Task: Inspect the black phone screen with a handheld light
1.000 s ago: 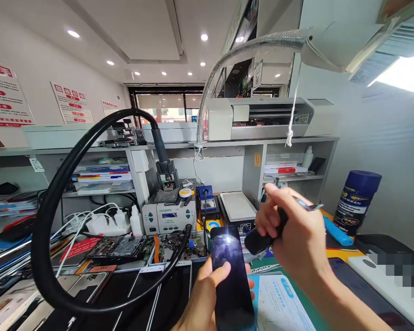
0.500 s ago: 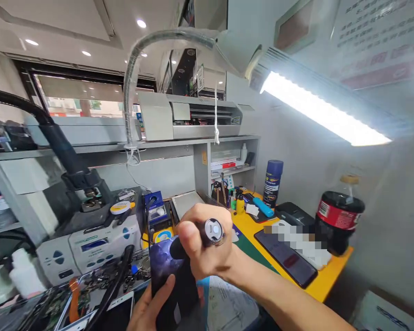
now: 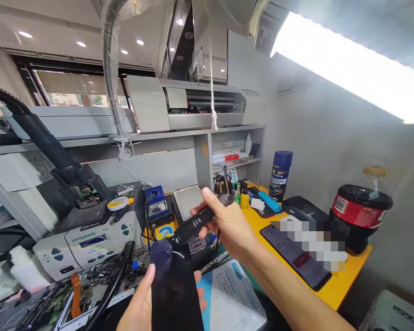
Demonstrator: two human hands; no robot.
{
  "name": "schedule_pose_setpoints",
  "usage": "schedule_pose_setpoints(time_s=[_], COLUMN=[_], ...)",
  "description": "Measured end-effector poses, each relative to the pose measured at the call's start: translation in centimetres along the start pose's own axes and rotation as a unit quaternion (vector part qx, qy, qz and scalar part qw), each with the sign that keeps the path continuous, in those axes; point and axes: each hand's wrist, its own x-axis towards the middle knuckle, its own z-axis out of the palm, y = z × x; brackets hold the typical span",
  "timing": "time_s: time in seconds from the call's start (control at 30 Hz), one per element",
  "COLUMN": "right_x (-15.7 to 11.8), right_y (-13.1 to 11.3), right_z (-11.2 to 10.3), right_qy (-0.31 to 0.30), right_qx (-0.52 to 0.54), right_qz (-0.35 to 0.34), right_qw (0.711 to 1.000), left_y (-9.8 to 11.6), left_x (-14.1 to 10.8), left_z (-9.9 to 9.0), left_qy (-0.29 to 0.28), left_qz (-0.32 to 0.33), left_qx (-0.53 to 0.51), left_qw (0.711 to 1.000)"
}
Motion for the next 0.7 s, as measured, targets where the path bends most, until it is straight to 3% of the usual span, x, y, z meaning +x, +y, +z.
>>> schedule_pose_setpoints(time_s=[0.13, 0.23, 0.33, 0.43, 0.5, 0.6, 0.7], right_x=[-0.3, -1.3, -3.0, -4.7, -5.4, -5.8, -5.9], right_y=[-0.2, -0.1, 0.3, 1.1, 1.6, 1.9, 1.7], right_z=[-1.2, -0.8, 0.3, 1.2, 1.5, 1.5, 1.3], right_qy=[-0.011, -0.014, 0.044, 0.074, 0.068, 0.041, 0.028], right_qx=[0.055, 0.052, -0.137, -0.207, -0.259, -0.308, -0.313], right_qz=[0.055, 0.030, -0.134, -0.304, -0.390, -0.436, -0.451], right_qw=[0.997, 0.998, 0.981, 0.927, 0.881, 0.844, 0.836], left_y=[0.0, -0.1, -0.4, -0.8, -1.1, -1.2, -1.2], left_x=[-0.5, -0.5, -0.3, -0.4, -0.7, -1.3, -1.8], left_z=[0.5, 0.6, 0.0, -0.6, -0.6, -0.1, 0.2], left_qy=[-0.026, -0.070, -0.075, -0.018, -0.027, -0.105, -0.120], left_qz=[0.017, 0.026, 0.086, 0.179, 0.174, 0.123, 0.137], left_qx=[-0.009, 0.004, 0.023, 0.028, 0.019, -0.013, -0.038], left_qw=[0.999, 0.997, 0.993, 0.983, 0.984, 0.987, 0.983])
